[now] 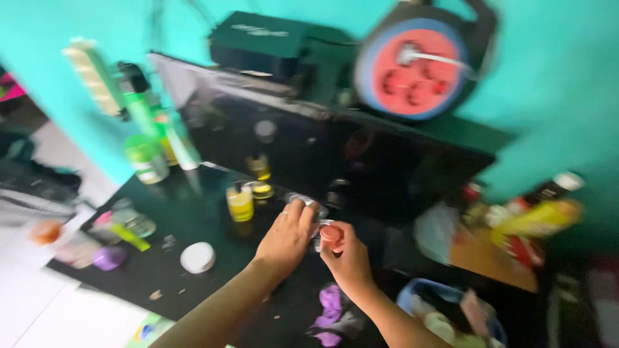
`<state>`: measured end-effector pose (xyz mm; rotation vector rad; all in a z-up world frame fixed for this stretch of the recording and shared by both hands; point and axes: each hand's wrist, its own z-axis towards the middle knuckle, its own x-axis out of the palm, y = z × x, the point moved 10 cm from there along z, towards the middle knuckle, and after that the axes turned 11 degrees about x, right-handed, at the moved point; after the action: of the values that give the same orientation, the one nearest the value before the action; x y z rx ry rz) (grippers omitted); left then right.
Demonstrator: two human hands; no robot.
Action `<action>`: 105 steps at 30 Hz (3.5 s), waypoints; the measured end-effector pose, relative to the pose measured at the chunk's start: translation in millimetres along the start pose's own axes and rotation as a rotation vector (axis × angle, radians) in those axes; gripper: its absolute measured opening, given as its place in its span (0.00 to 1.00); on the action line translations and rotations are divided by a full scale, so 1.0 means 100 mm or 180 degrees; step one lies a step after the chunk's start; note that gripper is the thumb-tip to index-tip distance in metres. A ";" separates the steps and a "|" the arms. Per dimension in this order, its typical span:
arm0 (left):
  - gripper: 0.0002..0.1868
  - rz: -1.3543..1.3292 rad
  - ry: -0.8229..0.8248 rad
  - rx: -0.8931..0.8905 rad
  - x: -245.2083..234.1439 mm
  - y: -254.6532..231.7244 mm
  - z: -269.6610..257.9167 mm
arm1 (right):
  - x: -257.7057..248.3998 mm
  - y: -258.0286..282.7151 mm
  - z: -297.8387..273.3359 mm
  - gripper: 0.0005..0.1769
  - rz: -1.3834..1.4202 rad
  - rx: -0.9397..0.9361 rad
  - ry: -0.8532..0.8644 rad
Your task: Organizing, examining, and cleaning various small personal care items, cosmetics, bottles, and accessories on a desk.
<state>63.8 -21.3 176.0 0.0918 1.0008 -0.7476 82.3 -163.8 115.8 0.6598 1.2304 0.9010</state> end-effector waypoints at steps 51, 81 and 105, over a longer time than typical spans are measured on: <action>0.20 -0.0136 0.0141 0.0946 0.50 -0.82 0.32 | -0.53 -0.05 -0.23 0.11 -0.0155 -0.0269 -0.0502; 0.29 -0.2032 0.0843 0.0410 2.70 -2.70 3.01 | -3.66 -1.84 0.01 0.37 -0.0960 0.0714 -0.1753; 0.24 -0.1798 -0.0411 0.0035 0.11 -0.96 0.50 | -1.34 -0.36 -0.06 0.28 0.1206 -0.0192 0.0330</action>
<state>45.4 -119.2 219.8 -0.2378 0.9043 -1.2569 73.6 -298.0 152.1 0.8218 1.1841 1.2951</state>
